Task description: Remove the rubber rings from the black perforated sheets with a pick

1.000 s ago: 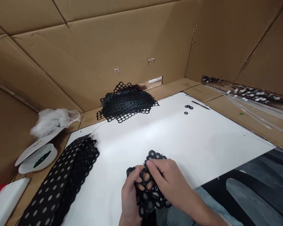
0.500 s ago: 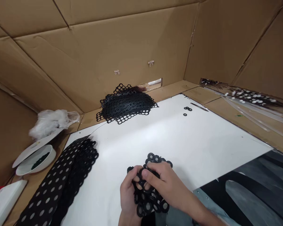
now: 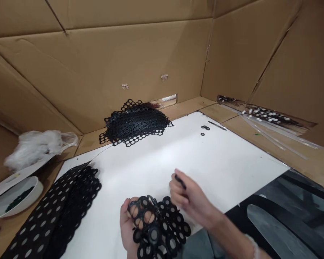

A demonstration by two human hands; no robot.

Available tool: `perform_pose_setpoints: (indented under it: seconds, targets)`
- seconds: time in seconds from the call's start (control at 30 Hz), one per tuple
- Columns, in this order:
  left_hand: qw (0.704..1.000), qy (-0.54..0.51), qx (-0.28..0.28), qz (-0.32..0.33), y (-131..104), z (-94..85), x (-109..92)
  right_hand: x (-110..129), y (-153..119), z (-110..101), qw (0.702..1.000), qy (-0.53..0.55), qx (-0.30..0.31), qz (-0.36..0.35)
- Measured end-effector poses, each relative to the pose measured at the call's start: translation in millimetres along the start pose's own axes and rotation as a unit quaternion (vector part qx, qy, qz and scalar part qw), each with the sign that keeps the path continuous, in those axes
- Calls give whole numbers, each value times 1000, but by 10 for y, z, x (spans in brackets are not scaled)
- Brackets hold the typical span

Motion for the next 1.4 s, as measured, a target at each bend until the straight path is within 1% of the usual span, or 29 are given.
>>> perform_pose_setpoints:
  seconds: [0.03, 0.07, 0.1, 0.13, 0.17, 0.23, 0.27, 0.37, 0.47, 0.57, 0.6, 0.67, 0.77, 0.8, 0.83, 0.87, 0.93, 0.97, 1.0, 1.03, 1.1, 1.13, 1.17, 1.23, 1.3, 1.37, 1.4]
  targets:
    - [1000, 1, -12, -12, -10, 36, 6, 152, 17, -87, 994, -105, -22, -35]
    - [999, -4, -24, -25, -22, 76, 15, 333, 46, -191, 967, -231, -58, -86]
    - [999, -12, -39, -36, -35, 112, 25, 535, 89, -308, 904, -382, -111, -154]
    - [998, -16, -48, -41, -45, 142, 32, 738, 152, -430, 817, -515, -153, -209]
    - [997, -21, -55, -44, -53, 164, 39, 925, 236, -560, 788, -544, -175, -229]
    - [997, -25, -58, -46, -62, 182, 46, 1229, 443, -803, 763, -565, -192, -247]
    - [997, -27, -58, -46, -63, 181, 47, 1339, 551, -904, 753, -576, -195, -252]
    - [997, -34, -48, -47, -61, 172, 42, 1522, 812, -1098, 726, -596, -203, -275]
    - [997, -33, -40, -54, -56, 175, 32, 1590, 886, -1126, 704, -607, -215, -299]
    - [995, -40, -65, -64, -59, 186, 33, 1546, 725, -982, 692, -613, -220, -311]
    - [994, -41, -74, -68, -63, 192, 40, 1478, 625, -891, 693, -617, -213, -307]
    - [993, -38, -81, -80, -70, 202, 65, 1239, 382, -646, 701, -631, -179, -280]
    - [993, -24, -58, -98, -77, 203, 113, 711, 15, -189, 730, -648, -64, -209]
    - [994, -17, -50, -96, -79, 194, 126, 534, -78, -40, 743, -644, -14, -181]
    - [995, -8, -44, -92, -81, 180, 137, 378, -144, 91, 766, -625, 21, -148]
    - [995, 2, -40, -88, -84, 161, 143, 250, -182, 200, 787, -604, 37, -120]
    - [996, 20, -31, -80, -90, 113, 148, 87, -189, 346, 814, -572, 47, -85]
    - [997, 24, -25, -76, -92, 87, 146, 45, -171, 383, 830, -550, 49, -79]
    - [997, 28, -18, -71, -94, 64, 143, 18, -149, 400, 852, -515, 58, -71]
    - [997, 33, -11, -66, -93, 44, 142, -2, -129, 398, 883, -460, 69, -57]
    - [998, 38, -3, -57, -87, 25, 146, -46, -105, 353, 947, -312, 74, -17]
    - [998, 39, -4, -54, -81, 25, 151, -76, -101, 319, 970, -236, 63, 4]
    - [998, 38, -6, -52, -75, 31, 158, -110, -100, 280, 984, -173, 45, 21]
    - [998, 34, -13, -45, -65, 50, 164, -173, -100, 204, 995, -90, 12, 33]
    - [999, 25, -22, -27, -64, 61, 146, -200, -94, 138, 999, -10, 3, 31]
    - [999, 12, -32, -1, -70, 52, 102, -170, -84, 80, 999, 52, -6, 3]
    - [999, 8, -36, 11, -74, 41, 77, -140, -81, 55, 998, 59, -13, -16]
Point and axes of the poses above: each hand's wrist, its own y-axis towards the middle knuckle, its own z-axis out of the palm, x = y × z, the point moved 1 cm from there along y, towards the middle knuckle, and after that the axes turned 6 degrees about y, right-handed, at the moved point
